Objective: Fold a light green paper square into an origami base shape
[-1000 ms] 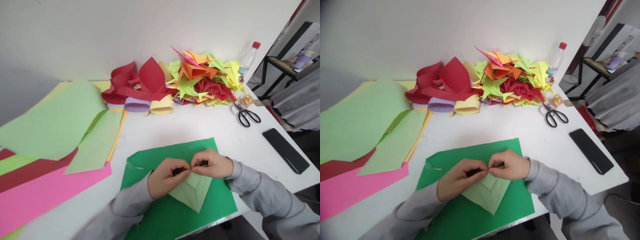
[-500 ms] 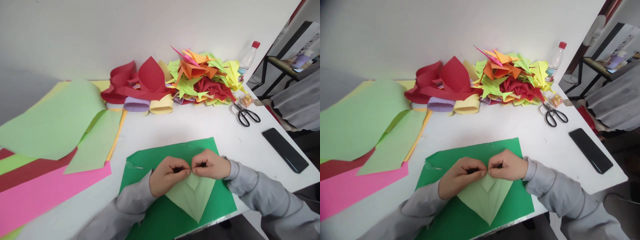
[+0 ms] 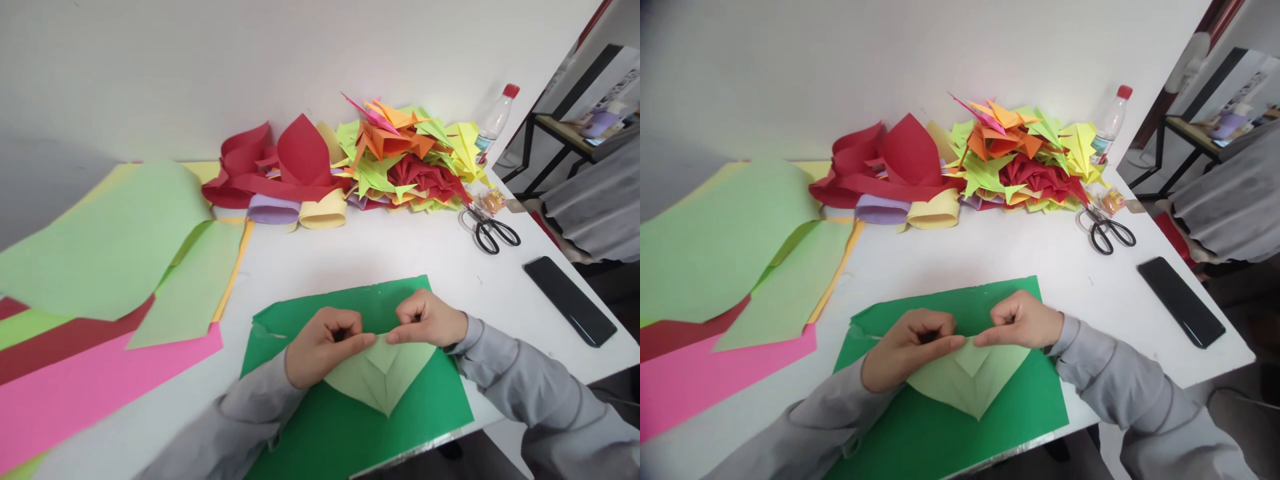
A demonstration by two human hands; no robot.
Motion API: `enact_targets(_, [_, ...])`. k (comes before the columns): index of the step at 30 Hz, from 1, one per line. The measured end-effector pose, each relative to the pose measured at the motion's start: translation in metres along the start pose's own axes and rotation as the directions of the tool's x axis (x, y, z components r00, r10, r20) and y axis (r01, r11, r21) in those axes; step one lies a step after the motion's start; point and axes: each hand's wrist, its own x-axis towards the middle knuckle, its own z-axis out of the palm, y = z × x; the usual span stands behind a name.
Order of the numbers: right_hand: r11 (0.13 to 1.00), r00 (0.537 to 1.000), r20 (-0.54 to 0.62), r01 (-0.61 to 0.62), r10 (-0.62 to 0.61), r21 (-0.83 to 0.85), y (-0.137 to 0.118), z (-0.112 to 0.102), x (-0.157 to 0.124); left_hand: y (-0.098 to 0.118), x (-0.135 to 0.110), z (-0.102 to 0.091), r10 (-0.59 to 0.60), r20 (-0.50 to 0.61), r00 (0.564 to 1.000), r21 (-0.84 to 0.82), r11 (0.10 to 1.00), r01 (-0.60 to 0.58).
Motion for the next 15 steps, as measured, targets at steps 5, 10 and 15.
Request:
enact_targets(5, [1.0,1.0,0.009,-0.003,0.003,0.012,0.0017,-0.0007,0.0003,-0.0027,-0.0002,-0.0009,0.025,-0.004,1.0,0.005,1.0,-0.025])
enact_targets(10, [0.999,1.0,0.027,-0.012,0.011,0.034,0.0021,-0.0015,0.0013,-0.0023,0.0007,-0.0009,0.032,-0.011,0.999,-0.06,0.998,-0.032])
enact_targets(15, [0.998,0.998,0.019,-0.058,0.057,0.04,0.0024,-0.0049,0.0024,-0.0054,0.0024,-0.0013,-0.009,-0.08,0.997,-0.156,0.988,-0.004])
